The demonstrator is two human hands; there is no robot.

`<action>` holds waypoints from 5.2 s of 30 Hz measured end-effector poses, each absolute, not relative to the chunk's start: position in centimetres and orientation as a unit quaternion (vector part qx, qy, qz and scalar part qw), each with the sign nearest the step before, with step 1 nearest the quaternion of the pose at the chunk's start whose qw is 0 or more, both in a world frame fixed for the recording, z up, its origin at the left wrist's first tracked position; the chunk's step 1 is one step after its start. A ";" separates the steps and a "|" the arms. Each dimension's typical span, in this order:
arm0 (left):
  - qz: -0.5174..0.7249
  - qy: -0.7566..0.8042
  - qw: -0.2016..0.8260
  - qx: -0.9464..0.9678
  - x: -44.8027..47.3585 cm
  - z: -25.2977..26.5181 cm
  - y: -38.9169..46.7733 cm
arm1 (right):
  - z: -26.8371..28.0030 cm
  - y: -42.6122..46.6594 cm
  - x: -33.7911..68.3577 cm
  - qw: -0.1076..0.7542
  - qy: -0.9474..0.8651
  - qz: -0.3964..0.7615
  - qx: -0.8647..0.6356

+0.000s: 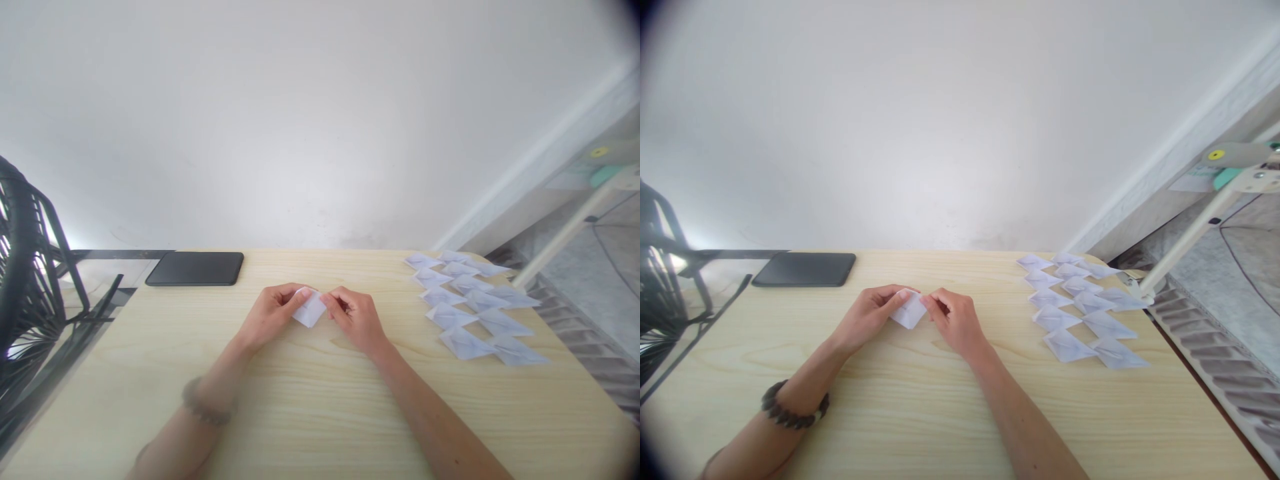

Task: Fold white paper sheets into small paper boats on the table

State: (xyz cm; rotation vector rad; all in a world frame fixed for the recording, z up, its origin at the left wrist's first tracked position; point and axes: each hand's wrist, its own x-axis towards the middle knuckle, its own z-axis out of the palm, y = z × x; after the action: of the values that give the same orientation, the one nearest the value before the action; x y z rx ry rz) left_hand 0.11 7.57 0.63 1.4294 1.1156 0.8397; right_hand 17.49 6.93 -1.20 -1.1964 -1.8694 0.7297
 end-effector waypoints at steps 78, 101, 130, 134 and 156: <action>0.332 0.425 0.456 0.708 -1.3 0.9 7.4 | -0.9 7.0 17.7 0.419 -0.716 0.312 -0.463; 0.390 0.407 0.450 0.692 -1.2 -1.0 7.9 | -0.9 7.2 17.8 0.467 -0.721 0.298 -0.416; 0.385 0.475 0.578 0.540 -0.1 -0.1 7.6 | -1.2 7.2 17.6 0.425 -0.686 0.359 -0.469; 0.412 0.470 0.610 0.488 0.0 0.0 7.6 | -1.5 7.2 17.5 0.439 -0.668 0.373 -0.470; 0.381 0.468 0.588 0.538 -0.3 0.1 7.7 | -1.1 7.1 17.6 0.393 -0.710 0.343 -0.474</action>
State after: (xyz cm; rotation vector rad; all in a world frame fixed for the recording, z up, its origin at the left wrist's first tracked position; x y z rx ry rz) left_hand -0.25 7.72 0.10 1.2547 1.0912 0.8881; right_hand 17.65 7.13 -1.10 -1.2025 -1.8006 0.8699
